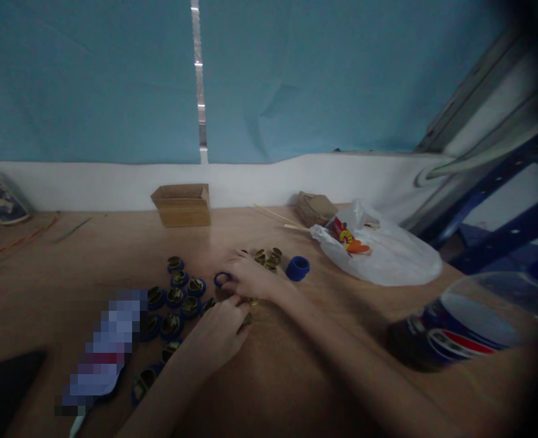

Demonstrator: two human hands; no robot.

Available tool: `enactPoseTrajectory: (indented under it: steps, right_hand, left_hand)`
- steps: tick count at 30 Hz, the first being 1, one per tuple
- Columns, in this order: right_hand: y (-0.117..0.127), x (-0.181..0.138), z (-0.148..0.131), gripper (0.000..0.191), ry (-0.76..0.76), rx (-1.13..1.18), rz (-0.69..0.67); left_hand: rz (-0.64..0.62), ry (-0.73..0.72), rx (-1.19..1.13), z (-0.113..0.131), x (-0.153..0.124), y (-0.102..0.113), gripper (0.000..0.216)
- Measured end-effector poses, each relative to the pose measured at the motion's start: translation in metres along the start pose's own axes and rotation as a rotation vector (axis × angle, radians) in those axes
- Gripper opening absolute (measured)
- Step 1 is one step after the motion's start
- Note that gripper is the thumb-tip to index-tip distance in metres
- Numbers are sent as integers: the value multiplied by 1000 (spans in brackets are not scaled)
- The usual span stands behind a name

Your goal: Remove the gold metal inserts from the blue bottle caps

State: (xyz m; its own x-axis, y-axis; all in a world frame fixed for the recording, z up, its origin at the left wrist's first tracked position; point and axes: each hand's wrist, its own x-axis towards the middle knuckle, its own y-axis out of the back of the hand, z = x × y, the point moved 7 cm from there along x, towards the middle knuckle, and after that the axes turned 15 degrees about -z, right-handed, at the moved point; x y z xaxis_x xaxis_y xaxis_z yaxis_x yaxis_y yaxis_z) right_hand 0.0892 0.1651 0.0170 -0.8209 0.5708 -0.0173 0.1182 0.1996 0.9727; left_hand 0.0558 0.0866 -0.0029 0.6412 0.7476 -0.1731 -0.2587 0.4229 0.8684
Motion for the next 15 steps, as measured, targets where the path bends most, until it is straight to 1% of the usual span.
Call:
enactPoseTrajectory:
  steps: [2,4,8,10,12,15]
  right_hand:
    - [15,-8,4,25,-41,28,74]
    - [34,-24,15,30,-110,48,152]
    - [64,-78,52,31,-317,26,269]
    - [70,-108,73,36,-434,-7,299]
    - [68,-130,89,35,-515,-32,300]
    - [57,-145,97,27,-549,-53,261]
  left_hand:
    - [-2,6,10,0,0,-1,19]
    - [-7,9,19,0,0,-2,18]
    - [-6,29,47,-2,1,-4,15]
    - [5,43,64,-4,1,-2,15]
    - [25,63,82,-8,0,1,16]
    - [71,116,107,-17,-1,9,17]
